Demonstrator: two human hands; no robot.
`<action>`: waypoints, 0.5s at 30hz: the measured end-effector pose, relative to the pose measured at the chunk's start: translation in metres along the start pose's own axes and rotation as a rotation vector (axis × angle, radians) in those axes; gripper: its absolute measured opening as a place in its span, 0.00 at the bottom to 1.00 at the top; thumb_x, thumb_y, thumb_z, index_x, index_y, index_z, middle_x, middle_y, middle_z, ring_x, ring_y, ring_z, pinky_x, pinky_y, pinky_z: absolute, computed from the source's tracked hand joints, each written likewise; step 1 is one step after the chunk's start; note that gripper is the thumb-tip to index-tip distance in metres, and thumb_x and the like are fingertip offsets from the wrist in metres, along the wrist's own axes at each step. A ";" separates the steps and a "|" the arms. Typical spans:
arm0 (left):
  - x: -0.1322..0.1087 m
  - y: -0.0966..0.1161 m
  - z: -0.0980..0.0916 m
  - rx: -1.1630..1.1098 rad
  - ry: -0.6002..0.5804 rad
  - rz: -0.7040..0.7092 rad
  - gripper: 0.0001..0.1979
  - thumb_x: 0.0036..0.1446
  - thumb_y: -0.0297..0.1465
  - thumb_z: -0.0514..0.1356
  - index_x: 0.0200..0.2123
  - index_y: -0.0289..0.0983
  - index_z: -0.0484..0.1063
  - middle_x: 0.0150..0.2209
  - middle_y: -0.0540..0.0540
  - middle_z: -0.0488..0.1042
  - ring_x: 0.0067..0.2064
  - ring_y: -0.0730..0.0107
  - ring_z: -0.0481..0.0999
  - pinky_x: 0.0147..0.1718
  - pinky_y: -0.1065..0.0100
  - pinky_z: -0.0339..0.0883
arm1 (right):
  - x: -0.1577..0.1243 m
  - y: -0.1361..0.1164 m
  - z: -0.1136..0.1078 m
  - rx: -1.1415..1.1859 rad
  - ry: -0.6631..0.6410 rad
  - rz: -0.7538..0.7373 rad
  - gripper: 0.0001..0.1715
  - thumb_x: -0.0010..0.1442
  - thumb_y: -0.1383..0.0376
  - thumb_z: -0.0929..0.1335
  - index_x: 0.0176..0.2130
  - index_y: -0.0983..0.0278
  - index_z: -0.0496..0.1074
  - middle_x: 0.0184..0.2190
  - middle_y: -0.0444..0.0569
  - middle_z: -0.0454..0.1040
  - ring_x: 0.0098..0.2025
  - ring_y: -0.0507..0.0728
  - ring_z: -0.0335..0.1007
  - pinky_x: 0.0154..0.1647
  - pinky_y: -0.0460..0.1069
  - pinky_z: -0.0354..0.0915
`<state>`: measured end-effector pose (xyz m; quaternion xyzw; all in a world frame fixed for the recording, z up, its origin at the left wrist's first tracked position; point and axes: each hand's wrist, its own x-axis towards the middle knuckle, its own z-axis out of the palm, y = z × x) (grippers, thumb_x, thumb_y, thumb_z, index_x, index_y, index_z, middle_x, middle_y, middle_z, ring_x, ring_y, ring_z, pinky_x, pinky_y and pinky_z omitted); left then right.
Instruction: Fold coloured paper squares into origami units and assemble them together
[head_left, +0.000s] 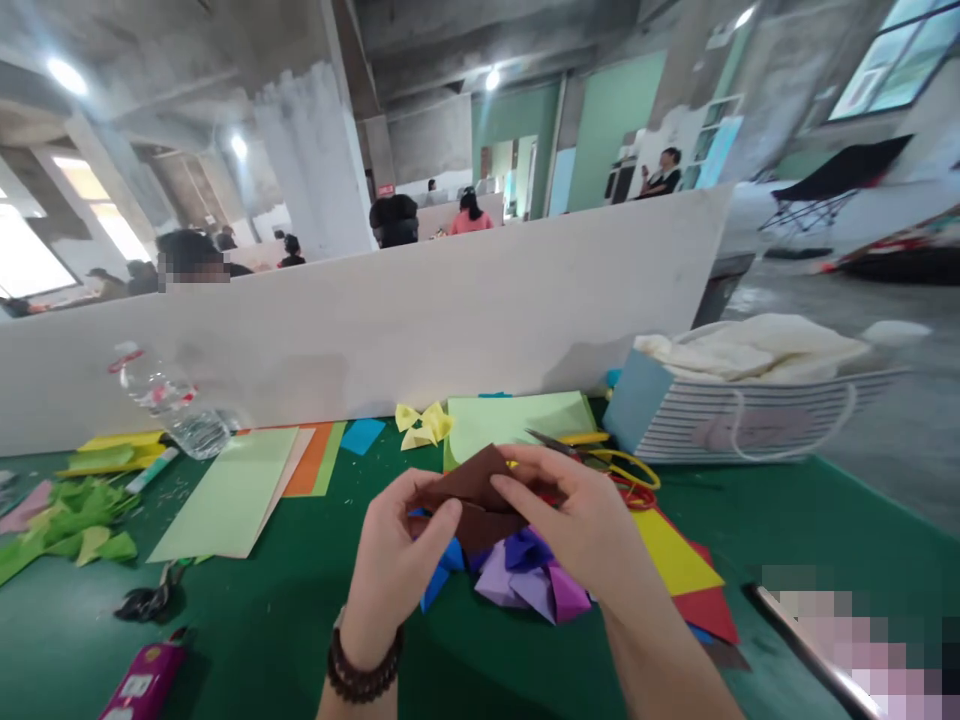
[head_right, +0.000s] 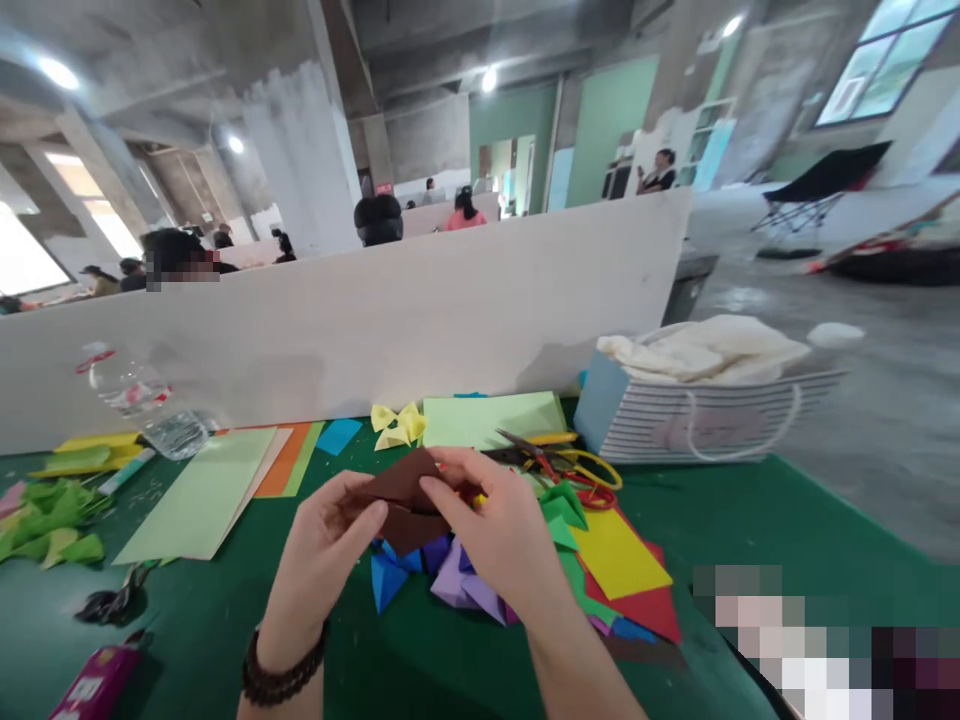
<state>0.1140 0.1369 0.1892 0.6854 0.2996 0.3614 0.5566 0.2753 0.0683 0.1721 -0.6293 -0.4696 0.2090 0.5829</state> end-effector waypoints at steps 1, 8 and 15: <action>0.002 -0.001 0.002 -0.008 -0.035 0.001 0.10 0.56 0.34 0.61 0.40 0.36 0.73 0.35 0.45 0.76 0.35 0.70 0.75 0.33 0.73 0.70 | 0.002 0.000 0.000 0.005 -0.030 0.010 0.18 0.57 0.57 0.68 0.45 0.62 0.75 0.32 0.48 0.79 0.35 0.57 0.76 0.36 0.50 0.71; 0.004 -0.006 0.008 0.454 0.141 0.177 0.10 0.58 0.32 0.57 0.26 0.36 0.72 0.24 0.49 0.74 0.27 0.73 0.72 0.27 0.74 0.67 | 0.003 -0.001 0.004 -0.062 -0.123 0.025 0.14 0.59 0.58 0.65 0.41 0.61 0.74 0.30 0.46 0.79 0.33 0.55 0.75 0.31 0.46 0.69; -0.004 -0.006 0.016 0.776 0.287 0.603 0.08 0.59 0.26 0.57 0.38 0.39 0.76 0.36 0.46 0.79 0.37 0.68 0.78 0.37 0.69 0.73 | -0.001 -0.005 0.009 -0.181 -0.006 -0.135 0.13 0.62 0.59 0.62 0.31 0.61 0.72 0.28 0.44 0.77 0.29 0.52 0.72 0.28 0.45 0.64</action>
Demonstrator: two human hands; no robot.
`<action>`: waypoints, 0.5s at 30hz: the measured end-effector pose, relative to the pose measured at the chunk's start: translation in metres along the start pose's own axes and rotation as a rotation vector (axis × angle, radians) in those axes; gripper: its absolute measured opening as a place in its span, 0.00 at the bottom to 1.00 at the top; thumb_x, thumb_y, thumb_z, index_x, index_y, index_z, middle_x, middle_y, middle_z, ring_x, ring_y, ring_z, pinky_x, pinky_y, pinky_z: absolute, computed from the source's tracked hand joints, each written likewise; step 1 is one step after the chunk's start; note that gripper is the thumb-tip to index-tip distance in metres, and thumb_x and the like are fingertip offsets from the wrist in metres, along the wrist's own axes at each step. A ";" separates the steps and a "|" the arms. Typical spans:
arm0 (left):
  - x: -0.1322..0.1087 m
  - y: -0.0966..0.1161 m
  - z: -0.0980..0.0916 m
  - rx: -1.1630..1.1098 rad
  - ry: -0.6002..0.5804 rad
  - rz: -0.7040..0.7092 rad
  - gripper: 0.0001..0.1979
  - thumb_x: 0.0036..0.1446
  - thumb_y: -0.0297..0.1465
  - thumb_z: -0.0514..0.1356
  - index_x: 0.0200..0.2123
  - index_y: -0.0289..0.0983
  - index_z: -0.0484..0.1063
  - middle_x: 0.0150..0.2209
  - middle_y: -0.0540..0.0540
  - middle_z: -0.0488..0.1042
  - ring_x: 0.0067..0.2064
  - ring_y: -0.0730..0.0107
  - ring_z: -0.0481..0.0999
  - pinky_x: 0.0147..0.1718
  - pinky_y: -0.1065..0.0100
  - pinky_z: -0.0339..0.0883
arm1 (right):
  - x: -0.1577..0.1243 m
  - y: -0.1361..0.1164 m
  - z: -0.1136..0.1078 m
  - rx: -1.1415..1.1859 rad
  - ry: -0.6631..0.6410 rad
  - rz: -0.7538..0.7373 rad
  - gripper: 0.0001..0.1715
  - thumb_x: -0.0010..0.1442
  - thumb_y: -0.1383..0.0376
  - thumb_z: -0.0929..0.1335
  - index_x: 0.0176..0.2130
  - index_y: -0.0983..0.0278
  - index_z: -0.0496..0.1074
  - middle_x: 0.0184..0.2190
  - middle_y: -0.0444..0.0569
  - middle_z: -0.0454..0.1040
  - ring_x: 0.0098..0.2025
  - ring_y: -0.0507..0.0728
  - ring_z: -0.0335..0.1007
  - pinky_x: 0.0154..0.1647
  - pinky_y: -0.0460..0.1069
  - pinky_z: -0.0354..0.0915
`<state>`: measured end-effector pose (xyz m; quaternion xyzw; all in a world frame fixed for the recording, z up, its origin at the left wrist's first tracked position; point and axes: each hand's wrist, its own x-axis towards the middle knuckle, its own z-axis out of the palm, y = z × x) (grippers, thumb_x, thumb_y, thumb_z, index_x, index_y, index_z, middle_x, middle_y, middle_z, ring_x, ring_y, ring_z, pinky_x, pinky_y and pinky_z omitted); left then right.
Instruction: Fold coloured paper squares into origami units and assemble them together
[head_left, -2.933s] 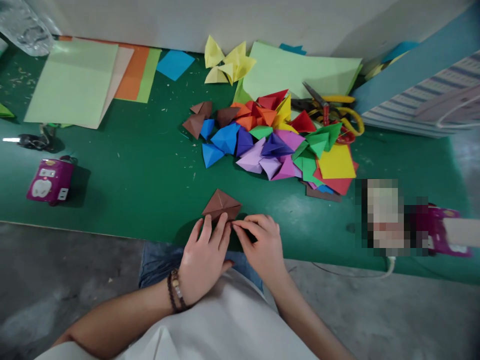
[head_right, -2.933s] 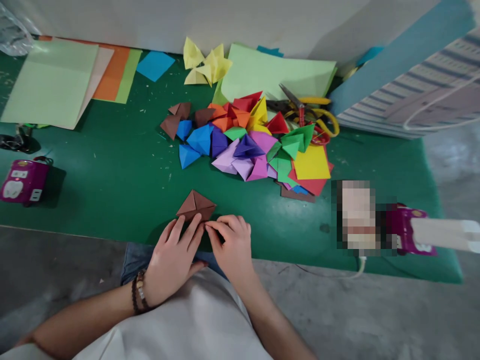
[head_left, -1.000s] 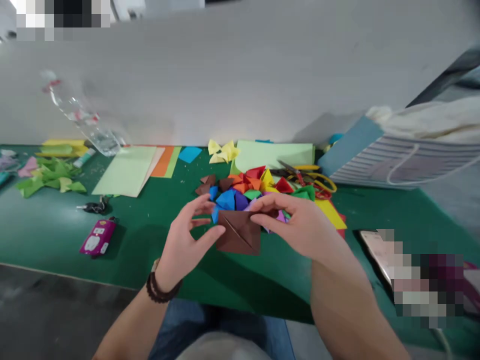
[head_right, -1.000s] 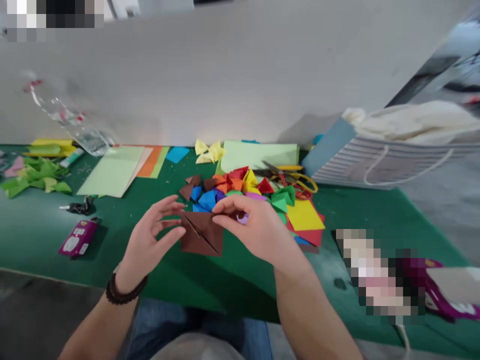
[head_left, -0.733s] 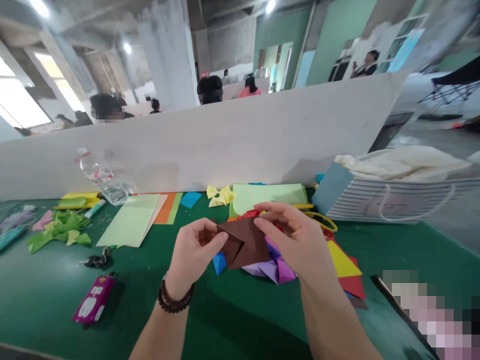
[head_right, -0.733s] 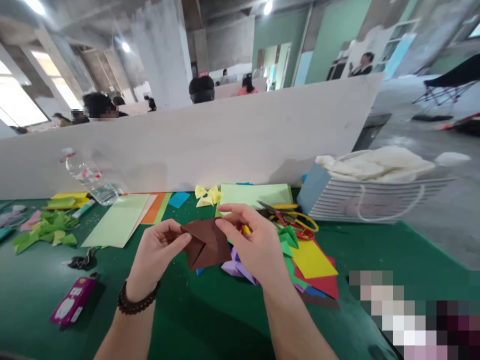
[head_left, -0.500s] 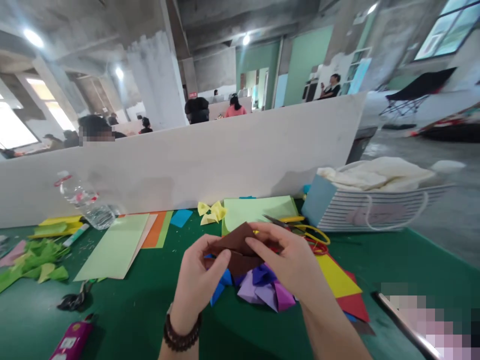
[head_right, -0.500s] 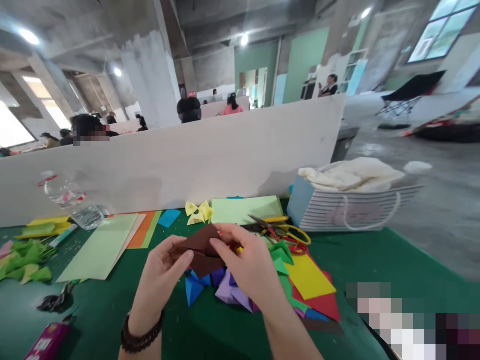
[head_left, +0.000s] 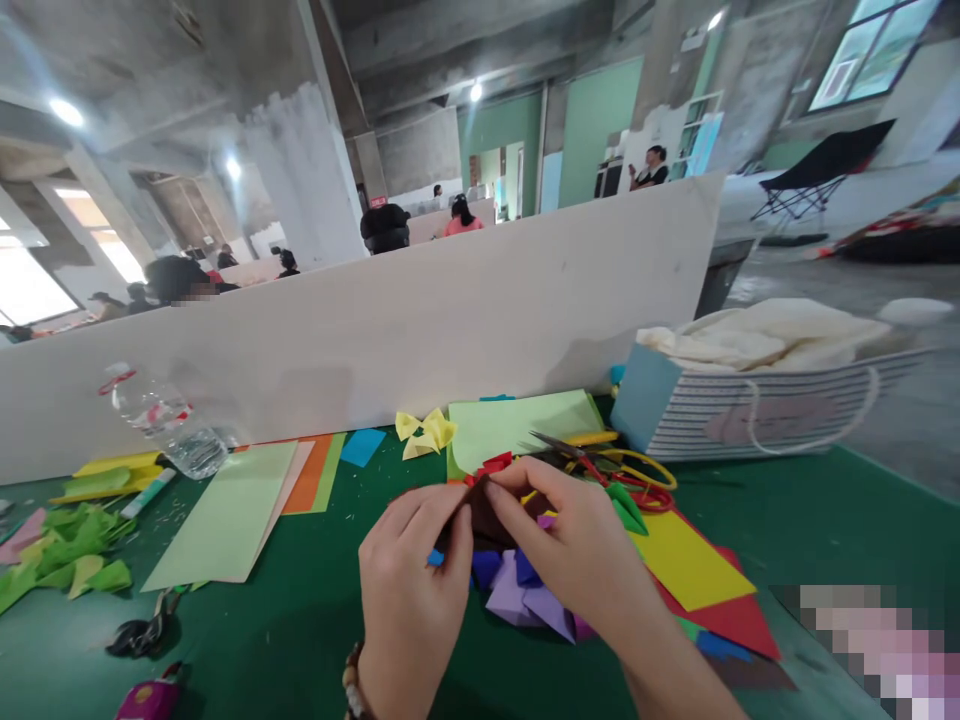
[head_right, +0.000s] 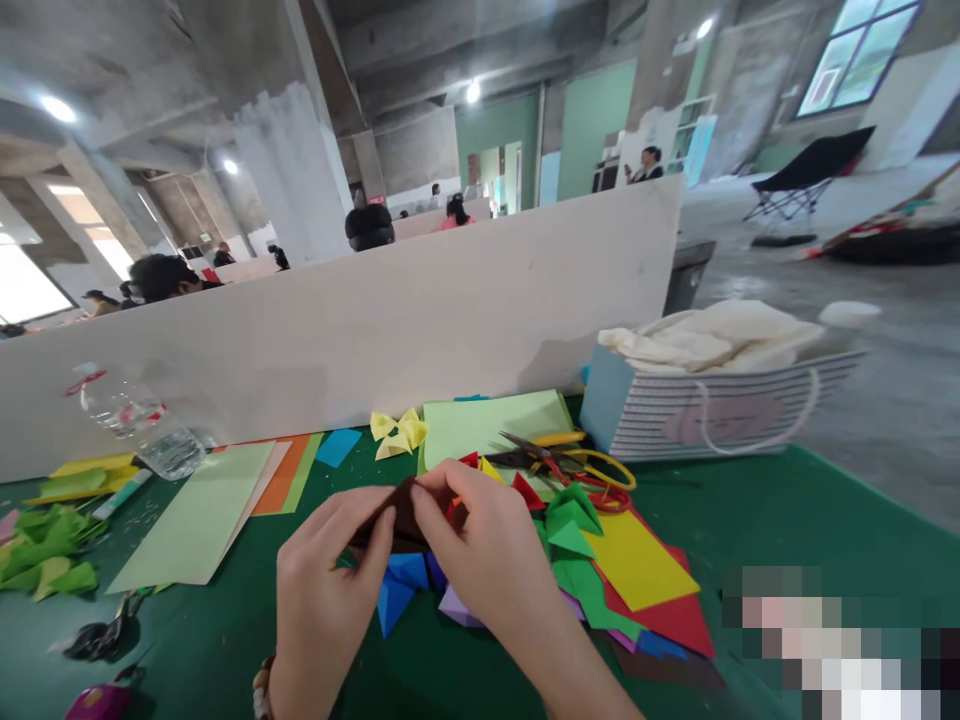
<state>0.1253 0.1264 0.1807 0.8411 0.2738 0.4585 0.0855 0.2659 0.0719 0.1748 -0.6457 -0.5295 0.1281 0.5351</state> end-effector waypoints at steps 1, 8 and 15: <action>-0.001 0.001 0.000 0.019 0.018 0.022 0.10 0.59 0.26 0.57 0.40 0.40 0.76 0.38 0.46 0.80 0.39 0.67 0.79 0.38 0.68 0.74 | -0.001 -0.002 0.001 -0.014 0.015 -0.015 0.13 0.62 0.59 0.62 0.30 0.62 0.71 0.26 0.44 0.76 0.27 0.52 0.71 0.26 0.45 0.63; -0.014 0.016 -0.005 0.074 0.073 0.132 0.12 0.58 0.24 0.57 0.42 0.41 0.77 0.41 0.47 0.80 0.41 0.66 0.80 0.40 0.68 0.74 | -0.017 -0.015 -0.001 -0.128 0.183 -0.242 0.12 0.59 0.64 0.64 0.24 0.62 0.65 0.20 0.42 0.68 0.24 0.50 0.63 0.25 0.45 0.58; -0.018 0.030 -0.019 -0.328 -0.116 -0.099 0.15 0.64 0.33 0.52 0.50 0.43 0.73 0.48 0.47 0.77 0.47 0.66 0.77 0.47 0.67 0.70 | -0.023 -0.023 -0.005 0.050 0.242 -0.257 0.11 0.60 0.64 0.64 0.26 0.62 0.66 0.21 0.42 0.68 0.23 0.49 0.62 0.24 0.44 0.59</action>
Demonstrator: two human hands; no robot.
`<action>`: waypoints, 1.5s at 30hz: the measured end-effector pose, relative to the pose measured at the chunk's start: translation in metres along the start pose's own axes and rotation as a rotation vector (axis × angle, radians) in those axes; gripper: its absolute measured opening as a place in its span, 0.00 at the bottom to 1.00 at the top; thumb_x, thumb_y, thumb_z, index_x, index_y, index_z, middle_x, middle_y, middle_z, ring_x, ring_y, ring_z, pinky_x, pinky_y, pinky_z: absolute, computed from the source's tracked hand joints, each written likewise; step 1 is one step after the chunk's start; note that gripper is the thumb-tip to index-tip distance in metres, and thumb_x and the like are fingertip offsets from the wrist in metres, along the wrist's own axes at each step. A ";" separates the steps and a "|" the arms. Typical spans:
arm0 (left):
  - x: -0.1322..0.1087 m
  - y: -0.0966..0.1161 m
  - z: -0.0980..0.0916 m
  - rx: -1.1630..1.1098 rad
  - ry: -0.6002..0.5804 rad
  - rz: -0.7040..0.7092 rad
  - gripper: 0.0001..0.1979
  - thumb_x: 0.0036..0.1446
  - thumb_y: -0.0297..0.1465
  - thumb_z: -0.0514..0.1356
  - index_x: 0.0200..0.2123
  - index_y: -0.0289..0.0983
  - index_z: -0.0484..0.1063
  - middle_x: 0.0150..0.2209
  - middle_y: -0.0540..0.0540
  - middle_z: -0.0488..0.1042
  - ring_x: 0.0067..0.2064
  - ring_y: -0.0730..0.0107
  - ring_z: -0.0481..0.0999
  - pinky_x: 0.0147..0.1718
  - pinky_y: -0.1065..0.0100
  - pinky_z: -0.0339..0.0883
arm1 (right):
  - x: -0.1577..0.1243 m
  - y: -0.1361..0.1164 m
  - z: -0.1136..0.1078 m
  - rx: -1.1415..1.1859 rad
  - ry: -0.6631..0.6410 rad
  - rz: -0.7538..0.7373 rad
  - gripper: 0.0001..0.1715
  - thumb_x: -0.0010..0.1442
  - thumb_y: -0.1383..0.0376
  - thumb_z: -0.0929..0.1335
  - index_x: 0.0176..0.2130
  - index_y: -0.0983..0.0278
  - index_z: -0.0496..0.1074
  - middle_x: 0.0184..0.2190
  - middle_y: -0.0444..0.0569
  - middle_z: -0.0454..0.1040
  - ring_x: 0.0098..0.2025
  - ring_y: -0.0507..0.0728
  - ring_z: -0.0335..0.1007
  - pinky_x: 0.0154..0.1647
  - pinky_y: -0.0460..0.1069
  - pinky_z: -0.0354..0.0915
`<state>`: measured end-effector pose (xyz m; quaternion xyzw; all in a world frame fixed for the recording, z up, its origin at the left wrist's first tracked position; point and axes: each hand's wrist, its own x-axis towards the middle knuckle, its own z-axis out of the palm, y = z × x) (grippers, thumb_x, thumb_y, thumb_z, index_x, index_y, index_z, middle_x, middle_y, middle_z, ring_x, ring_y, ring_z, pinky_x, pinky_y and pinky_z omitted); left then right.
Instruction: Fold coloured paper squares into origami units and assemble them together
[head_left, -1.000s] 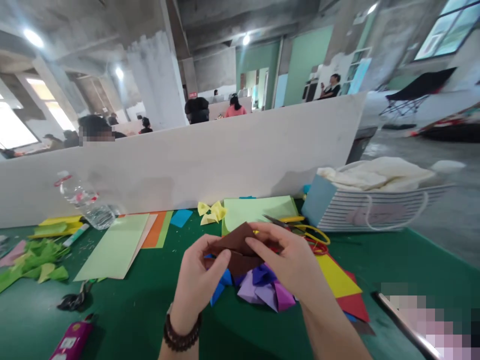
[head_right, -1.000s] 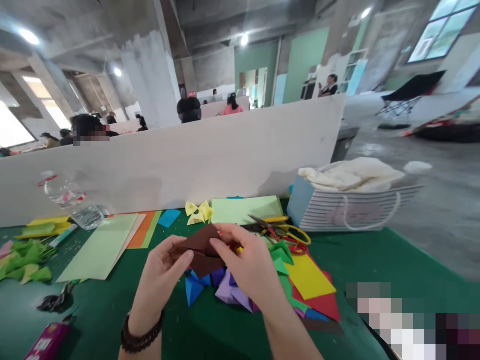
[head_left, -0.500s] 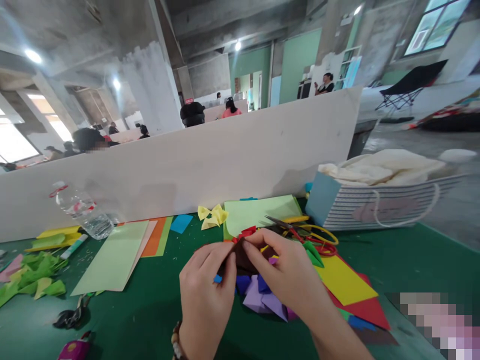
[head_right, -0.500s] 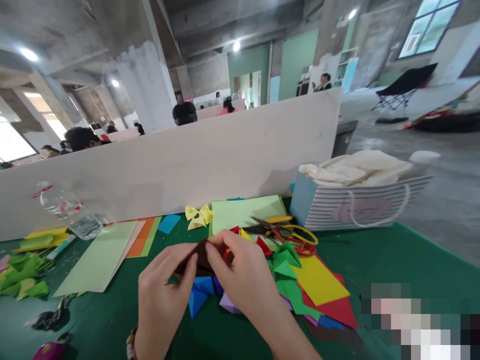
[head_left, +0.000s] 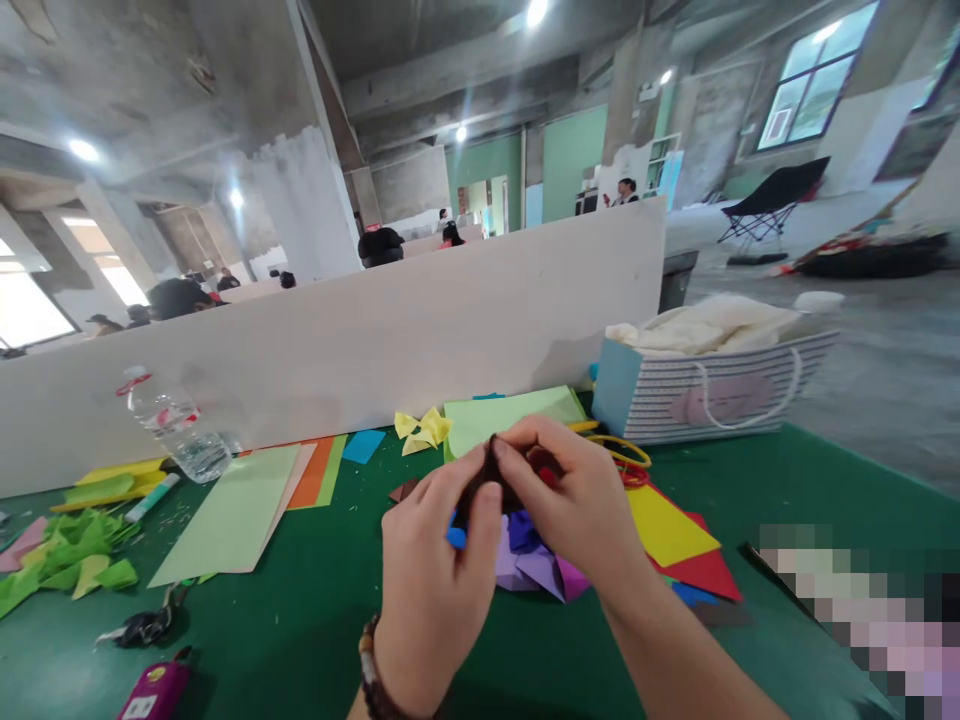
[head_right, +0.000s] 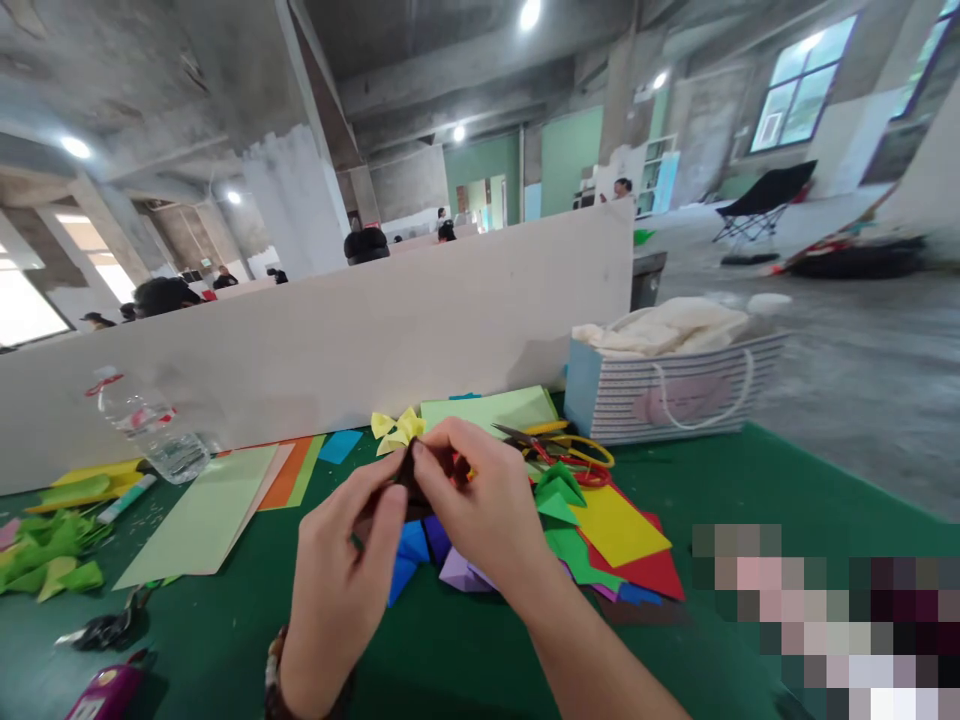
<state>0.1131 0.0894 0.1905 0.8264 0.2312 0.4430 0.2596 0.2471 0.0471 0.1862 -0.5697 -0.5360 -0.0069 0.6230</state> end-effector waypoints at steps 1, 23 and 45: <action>0.002 -0.001 -0.002 -0.115 -0.050 -0.082 0.16 0.65 0.35 0.50 0.51 0.43 0.73 0.48 0.47 0.77 0.48 0.66 0.77 0.47 0.67 0.70 | 0.001 0.000 0.000 0.017 -0.001 0.009 0.11 0.60 0.64 0.64 0.27 0.62 0.67 0.22 0.42 0.69 0.24 0.50 0.63 0.24 0.44 0.59; 0.020 -0.019 -0.008 -0.672 -0.254 -0.438 0.13 0.46 0.37 0.69 0.31 0.34 0.75 0.28 0.49 0.76 0.28 0.76 0.73 0.27 0.75 0.67 | 0.005 0.002 -0.003 0.172 -0.126 -0.128 0.08 0.57 0.69 0.65 0.28 0.62 0.72 0.28 0.45 0.70 0.32 0.52 0.66 0.32 0.47 0.63; 0.016 -0.010 0.001 -0.105 -0.013 -0.267 0.04 0.48 0.31 0.66 0.26 0.37 0.77 0.26 0.50 0.77 0.27 0.74 0.71 0.28 0.73 0.66 | 0.006 0.003 -0.006 0.096 -0.189 0.001 0.10 0.61 0.64 0.65 0.30 0.62 0.74 0.29 0.47 0.73 0.33 0.54 0.69 0.34 0.48 0.65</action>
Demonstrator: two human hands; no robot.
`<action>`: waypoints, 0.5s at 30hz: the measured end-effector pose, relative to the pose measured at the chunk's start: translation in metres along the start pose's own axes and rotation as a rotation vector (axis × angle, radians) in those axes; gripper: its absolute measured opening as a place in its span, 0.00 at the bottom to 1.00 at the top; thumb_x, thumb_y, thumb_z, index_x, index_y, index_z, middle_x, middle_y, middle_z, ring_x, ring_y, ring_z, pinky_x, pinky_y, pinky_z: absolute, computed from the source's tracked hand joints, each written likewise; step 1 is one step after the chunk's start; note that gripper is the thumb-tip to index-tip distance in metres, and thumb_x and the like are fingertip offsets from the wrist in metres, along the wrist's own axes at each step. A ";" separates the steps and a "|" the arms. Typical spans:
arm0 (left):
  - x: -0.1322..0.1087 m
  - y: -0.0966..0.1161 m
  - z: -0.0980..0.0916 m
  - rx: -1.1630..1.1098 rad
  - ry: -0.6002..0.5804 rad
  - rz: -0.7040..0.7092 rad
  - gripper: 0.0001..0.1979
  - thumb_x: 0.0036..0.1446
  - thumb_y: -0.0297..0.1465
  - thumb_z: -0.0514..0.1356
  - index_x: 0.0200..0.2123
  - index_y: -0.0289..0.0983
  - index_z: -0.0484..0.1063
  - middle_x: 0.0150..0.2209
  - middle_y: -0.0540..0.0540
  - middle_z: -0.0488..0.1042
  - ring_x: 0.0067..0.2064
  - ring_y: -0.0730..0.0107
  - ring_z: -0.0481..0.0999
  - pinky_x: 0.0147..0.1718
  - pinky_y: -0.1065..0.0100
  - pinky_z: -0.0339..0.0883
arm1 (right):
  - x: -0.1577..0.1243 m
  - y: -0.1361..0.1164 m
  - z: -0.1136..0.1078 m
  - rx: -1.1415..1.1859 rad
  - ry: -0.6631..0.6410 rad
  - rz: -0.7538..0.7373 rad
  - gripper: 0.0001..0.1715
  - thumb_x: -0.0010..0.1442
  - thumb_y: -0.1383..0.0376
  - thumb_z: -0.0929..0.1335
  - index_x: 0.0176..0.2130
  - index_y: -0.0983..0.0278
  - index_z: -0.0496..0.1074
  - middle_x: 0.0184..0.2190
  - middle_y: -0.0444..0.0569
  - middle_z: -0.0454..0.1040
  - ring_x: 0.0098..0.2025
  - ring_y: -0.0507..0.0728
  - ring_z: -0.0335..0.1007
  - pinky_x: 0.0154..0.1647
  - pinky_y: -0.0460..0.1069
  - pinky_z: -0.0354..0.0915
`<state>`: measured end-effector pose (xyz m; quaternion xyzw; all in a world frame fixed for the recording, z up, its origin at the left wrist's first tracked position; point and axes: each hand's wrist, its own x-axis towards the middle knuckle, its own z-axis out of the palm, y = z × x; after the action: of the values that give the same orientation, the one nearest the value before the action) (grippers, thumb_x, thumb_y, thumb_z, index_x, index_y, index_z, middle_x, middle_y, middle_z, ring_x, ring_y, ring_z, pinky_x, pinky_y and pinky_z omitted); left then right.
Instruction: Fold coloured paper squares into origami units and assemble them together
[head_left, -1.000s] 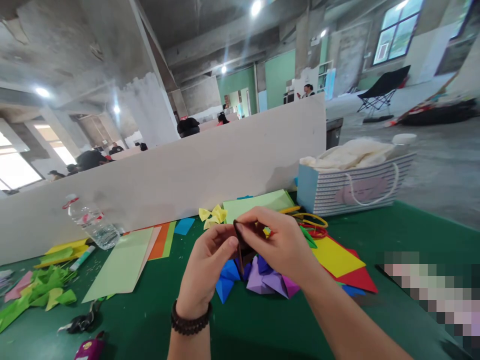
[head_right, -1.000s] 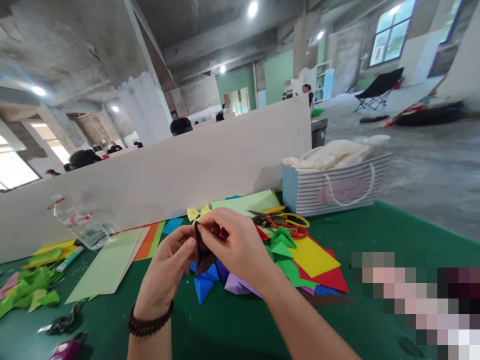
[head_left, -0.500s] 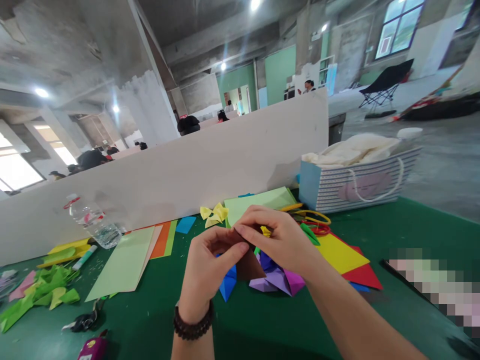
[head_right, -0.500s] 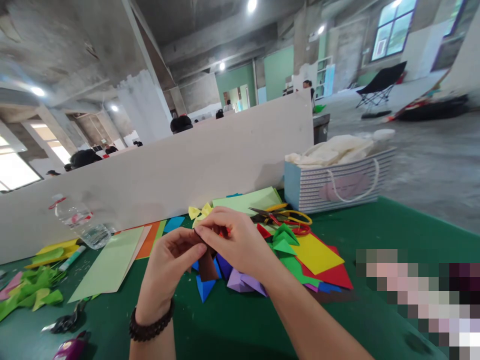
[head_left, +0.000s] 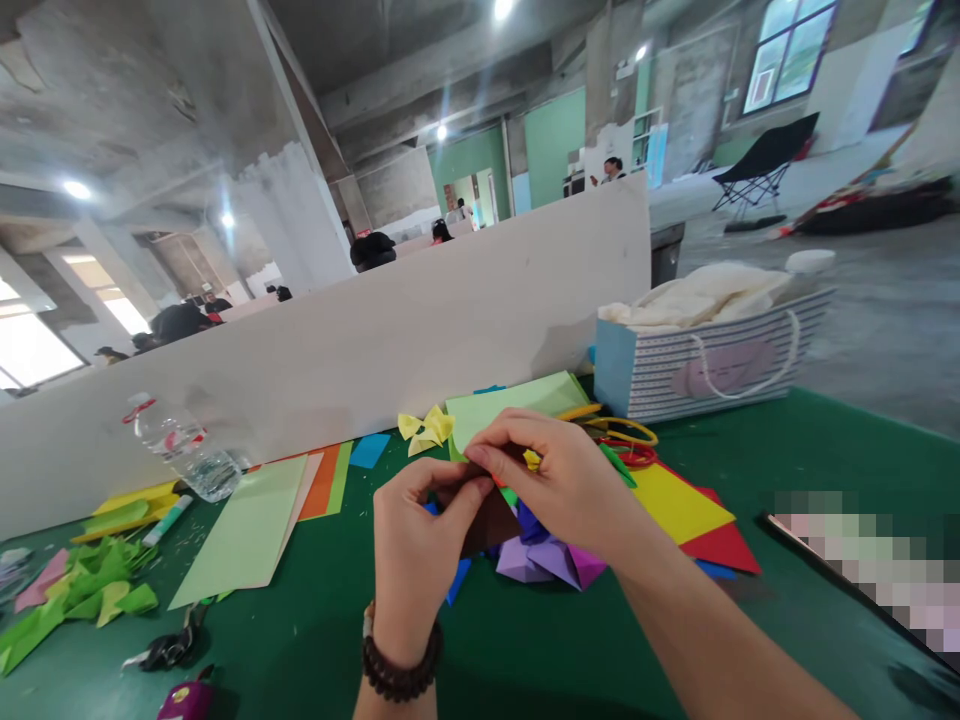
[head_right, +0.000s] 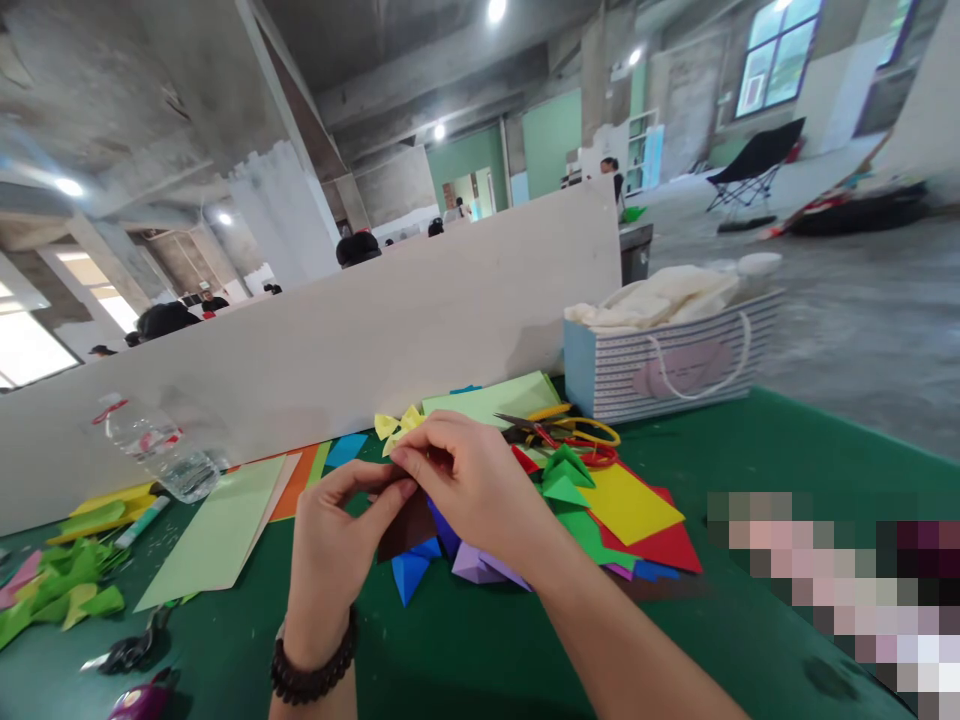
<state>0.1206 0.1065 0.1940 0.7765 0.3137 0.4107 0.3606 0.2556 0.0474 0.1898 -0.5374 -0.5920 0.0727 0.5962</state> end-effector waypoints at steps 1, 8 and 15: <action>0.000 0.000 0.001 -0.003 0.000 -0.003 0.04 0.48 0.31 0.66 0.26 0.37 0.77 0.25 0.50 0.76 0.27 0.74 0.70 0.28 0.73 0.65 | 0.000 0.000 0.001 -0.006 0.007 -0.014 0.10 0.61 0.64 0.65 0.30 0.62 0.74 0.30 0.47 0.73 0.33 0.54 0.69 0.34 0.48 0.65; 0.002 -0.001 -0.003 -0.094 -0.030 -0.045 0.06 0.47 0.32 0.66 0.24 0.36 0.76 0.25 0.50 0.76 0.28 0.75 0.71 0.29 0.74 0.66 | 0.000 -0.001 0.002 0.001 0.004 -0.004 0.10 0.62 0.64 0.64 0.31 0.62 0.72 0.30 0.46 0.73 0.33 0.53 0.69 0.34 0.47 0.64; 0.000 -0.002 -0.008 -0.150 -0.036 -0.021 0.07 0.47 0.33 0.67 0.24 0.36 0.76 0.24 0.50 0.76 0.28 0.75 0.70 0.28 0.75 0.65 | -0.001 -0.003 -0.002 0.067 -0.099 0.024 0.01 0.56 0.66 0.69 0.32 0.61 0.72 0.32 0.44 0.71 0.32 0.51 0.66 0.32 0.46 0.63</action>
<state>0.1133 0.1097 0.1952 0.7511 0.2838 0.4152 0.4277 0.2555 0.0441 0.1920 -0.5200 -0.6114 0.1262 0.5830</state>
